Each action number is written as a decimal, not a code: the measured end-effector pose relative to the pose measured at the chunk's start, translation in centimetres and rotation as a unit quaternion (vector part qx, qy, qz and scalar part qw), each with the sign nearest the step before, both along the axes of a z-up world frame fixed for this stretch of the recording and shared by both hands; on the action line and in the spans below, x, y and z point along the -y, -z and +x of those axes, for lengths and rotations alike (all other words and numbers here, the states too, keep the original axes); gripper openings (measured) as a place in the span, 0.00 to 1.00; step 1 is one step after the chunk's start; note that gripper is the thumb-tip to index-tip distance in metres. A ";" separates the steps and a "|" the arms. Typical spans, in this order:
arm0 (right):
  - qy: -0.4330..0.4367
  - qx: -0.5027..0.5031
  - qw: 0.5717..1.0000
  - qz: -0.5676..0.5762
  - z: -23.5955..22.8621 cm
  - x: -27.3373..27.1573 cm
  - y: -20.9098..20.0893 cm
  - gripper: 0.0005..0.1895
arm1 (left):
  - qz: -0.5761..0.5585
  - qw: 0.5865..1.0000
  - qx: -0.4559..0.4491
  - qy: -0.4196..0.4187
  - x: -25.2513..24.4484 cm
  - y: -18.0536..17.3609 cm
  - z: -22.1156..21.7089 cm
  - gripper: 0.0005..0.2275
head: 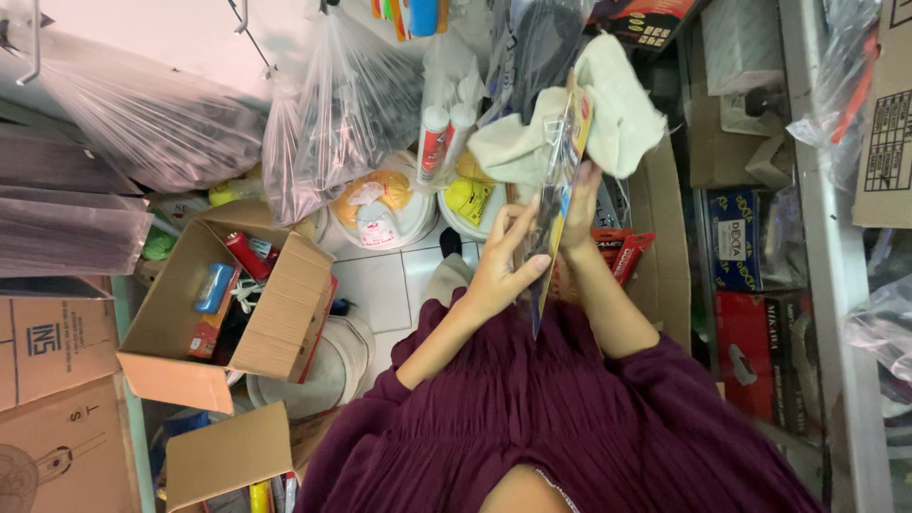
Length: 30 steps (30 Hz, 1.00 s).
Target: The person wipes multiple packaged hardware items, including a soldering iron, a utility lighter, and pliers, with a cloth while sitting on the floor.
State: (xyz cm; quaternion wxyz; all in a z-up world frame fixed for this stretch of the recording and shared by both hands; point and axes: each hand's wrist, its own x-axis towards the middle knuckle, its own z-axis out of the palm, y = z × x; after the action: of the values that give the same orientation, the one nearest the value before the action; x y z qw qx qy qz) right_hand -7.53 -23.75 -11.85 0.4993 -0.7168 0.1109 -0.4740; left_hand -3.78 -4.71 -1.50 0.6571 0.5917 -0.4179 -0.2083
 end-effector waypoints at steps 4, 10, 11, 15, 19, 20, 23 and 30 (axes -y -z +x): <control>-0.124 -0.008 0.953 0.277 -1.5 -2.7 1.3 0.23 | -0.020 1.000 -0.002 -0.011 -0.1 0.3 0.2 0.30; -0.101 -0.119 0.987 -0.028 -1.9 -8.6 -6.3 0.28 | -0.048 0.993 0.032 -0.100 -0.5 1.2 1.1 0.29; -0.081 -0.098 0.991 -0.052 -1.7 -9.4 -7.6 0.26 | -0.043 0.994 0.018 -0.104 -0.5 1.3 1.2 0.29; -0.084 -0.021 0.995 -0.055 -1.7 -11.6 -10.4 0.22 | -0.017 0.986 -0.029 -0.161 -0.7 1.5 0.8 0.29; -0.098 -0.012 0.988 -0.117 -2.9 -11.6 -9.7 0.15 | -0.103 0.955 -0.230 -0.154 -0.5 1.2 0.5 0.31; -0.098 -0.012 0.989 -0.112 -3.3 -11.5 -9.2 0.14 | -0.091 0.958 -0.203 -0.181 -0.5 1.1 0.6 0.30; -0.118 -0.006 0.991 -0.060 -4.8 -10.9 -7.1 0.10 | -0.077 0.952 -0.171 -0.240 -0.5 0.8 0.8 0.29; -0.084 -0.015 0.976 0.202 -6.4 -10.7 -4.0 0.16 | -0.185 0.912 -0.304 -0.203 -2.2 1.5 0.9 0.32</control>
State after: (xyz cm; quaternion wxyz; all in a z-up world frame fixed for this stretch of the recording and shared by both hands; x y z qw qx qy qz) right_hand -13.94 -13.09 -7.85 0.6702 -0.6150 0.1508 -0.3872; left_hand -2.89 -2.49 -2.98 0.8784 0.4393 -0.1000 -0.1593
